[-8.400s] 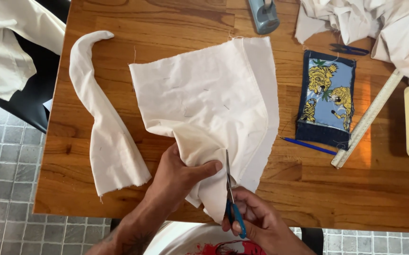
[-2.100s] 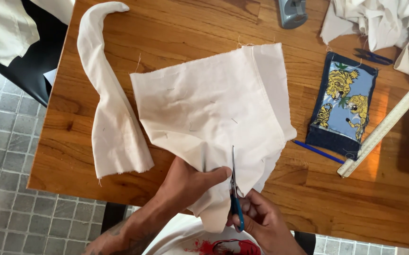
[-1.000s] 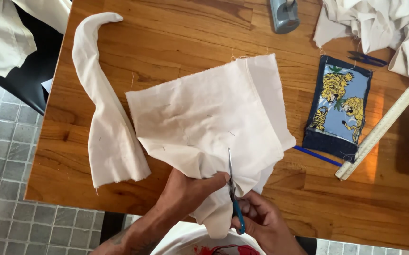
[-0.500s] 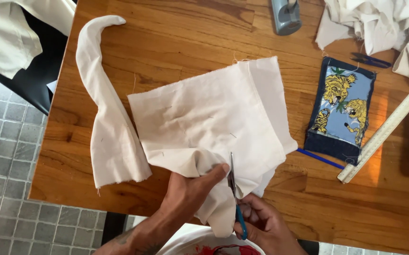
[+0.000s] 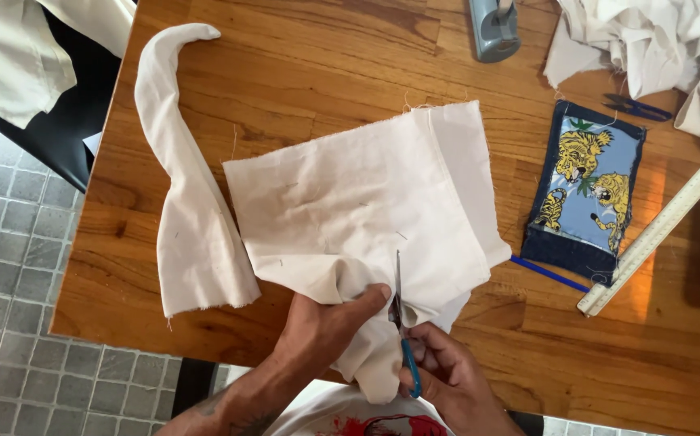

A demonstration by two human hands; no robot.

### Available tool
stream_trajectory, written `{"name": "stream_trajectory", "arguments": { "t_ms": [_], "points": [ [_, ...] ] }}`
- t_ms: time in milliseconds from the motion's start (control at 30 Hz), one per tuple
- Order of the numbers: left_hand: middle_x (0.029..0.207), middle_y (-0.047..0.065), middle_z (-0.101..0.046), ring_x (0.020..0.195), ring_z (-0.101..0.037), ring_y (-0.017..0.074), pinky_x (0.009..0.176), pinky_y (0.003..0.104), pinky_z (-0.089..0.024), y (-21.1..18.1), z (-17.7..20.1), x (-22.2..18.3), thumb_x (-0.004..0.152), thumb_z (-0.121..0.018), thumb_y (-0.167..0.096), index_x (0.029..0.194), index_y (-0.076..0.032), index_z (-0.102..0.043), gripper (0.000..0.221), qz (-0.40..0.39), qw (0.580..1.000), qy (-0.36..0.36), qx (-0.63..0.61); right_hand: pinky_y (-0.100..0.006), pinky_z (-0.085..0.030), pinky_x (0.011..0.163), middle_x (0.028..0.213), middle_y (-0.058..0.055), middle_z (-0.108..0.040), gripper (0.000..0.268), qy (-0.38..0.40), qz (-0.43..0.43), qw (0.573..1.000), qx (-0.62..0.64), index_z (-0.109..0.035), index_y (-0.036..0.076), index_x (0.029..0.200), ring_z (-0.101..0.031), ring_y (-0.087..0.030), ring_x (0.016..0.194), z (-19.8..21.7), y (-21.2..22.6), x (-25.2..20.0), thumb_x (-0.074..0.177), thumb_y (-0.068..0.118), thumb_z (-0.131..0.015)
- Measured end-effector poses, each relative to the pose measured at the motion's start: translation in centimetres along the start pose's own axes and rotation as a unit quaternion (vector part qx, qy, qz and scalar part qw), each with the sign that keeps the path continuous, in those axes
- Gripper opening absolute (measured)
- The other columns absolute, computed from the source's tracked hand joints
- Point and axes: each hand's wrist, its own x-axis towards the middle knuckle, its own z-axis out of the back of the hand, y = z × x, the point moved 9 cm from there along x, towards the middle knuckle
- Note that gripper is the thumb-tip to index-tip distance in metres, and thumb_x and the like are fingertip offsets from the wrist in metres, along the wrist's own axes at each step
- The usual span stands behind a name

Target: Cutting a piece of white fabric into a specific shape using scissors

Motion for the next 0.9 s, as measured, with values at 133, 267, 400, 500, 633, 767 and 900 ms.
{"name": "stream_trajectory", "arguments": {
  "t_ms": [133,267,400,500,633,767,900],
  "points": [
    [0.087,0.007,-0.08,0.085,-0.074,0.0215,0.077,0.043,-0.061,0.6,-0.1,0.7,0.091,-0.095,-0.023,0.096,-0.008,-0.08,0.021,-0.014,1.0,0.0,0.001,-0.034,-0.06,0.076,0.11,-0.013,-0.077,0.047,-0.022,0.001,1.0,0.009,-0.07,-0.002,0.144,-0.071,-0.016,0.091,-0.5,0.5,-0.1,0.102,0.009,-0.088],
    [0.089,0.009,-0.081,0.086,-0.076,0.0249,0.077,0.045,-0.063,-0.1,-0.1,0.2,0.091,-0.094,-0.022,0.1,-0.007,-0.081,0.021,0.012,1.0,-0.002,0.004,-0.036,-0.058,0.08,0.111,-0.012,-0.075,0.045,-0.061,-0.032,0.997,0.023,-0.071,-0.001,0.142,-0.069,-0.017,0.097,0.6,-0.8,-0.4,0.101,0.002,-0.088],
    [0.087,0.008,-0.079,0.083,-0.075,0.0247,0.074,0.045,-0.061,-0.3,0.0,0.2,0.093,-0.092,-0.023,0.098,-0.008,-0.08,0.02,-0.009,1.0,0.012,0.015,-0.033,-0.057,0.075,0.106,-0.013,-0.078,0.039,-0.015,0.007,1.0,0.002,-0.071,-0.002,0.139,-0.069,-0.016,0.09,-0.3,0.2,-0.4,0.104,0.006,-0.086],
    [0.089,0.007,-0.078,0.085,-0.073,0.0232,0.076,0.043,-0.06,-0.5,0.1,0.2,0.093,-0.091,-0.027,0.099,-0.009,-0.08,0.022,0.001,0.999,0.02,0.044,-0.035,-0.062,0.079,0.108,-0.014,-0.079,0.045,-0.011,0.004,1.0,0.004,-0.07,-0.003,0.143,-0.071,-0.017,0.092,1.1,-0.5,-0.3,0.102,0.005,-0.088],
    [0.093,0.006,-0.079,0.089,-0.073,0.0207,0.08,0.041,-0.062,-0.3,0.2,1.0,0.092,-0.091,-0.027,0.102,-0.008,-0.082,0.023,-0.03,0.997,0.037,0.063,-0.039,-0.067,0.085,0.108,-0.019,-0.084,0.059,0.008,0.0,1.0,-0.021,-0.069,-0.003,0.151,-0.081,-0.025,0.09,0.0,2.1,-0.2,0.099,0.012,-0.09],
    [0.098,0.005,-0.084,0.094,-0.078,0.0203,0.084,0.041,-0.066,-0.8,0.6,1.1,0.092,-0.091,-0.029,0.106,-0.009,-0.087,0.026,-0.054,0.995,0.032,0.072,-0.039,-0.062,0.082,0.101,-0.017,-0.081,0.052,0.029,0.009,1.0,-0.006,-0.07,-0.006,0.149,-0.075,-0.023,0.089,-1.5,3.5,-0.5,0.103,0.013,-0.087],
    [0.103,0.005,-0.087,0.1,-0.08,0.0209,0.088,0.04,-0.066,-1.8,1.0,0.3,0.092,-0.09,-0.03,0.113,-0.01,-0.087,0.03,-0.014,0.994,0.044,0.096,-0.041,-0.067,0.086,0.101,-0.019,-0.085,0.056,0.018,-0.017,0.999,-0.035,-0.072,-0.004,0.151,-0.081,-0.025,0.091,-0.6,2.9,-0.7,0.101,0.013,-0.088]
  ]
}}
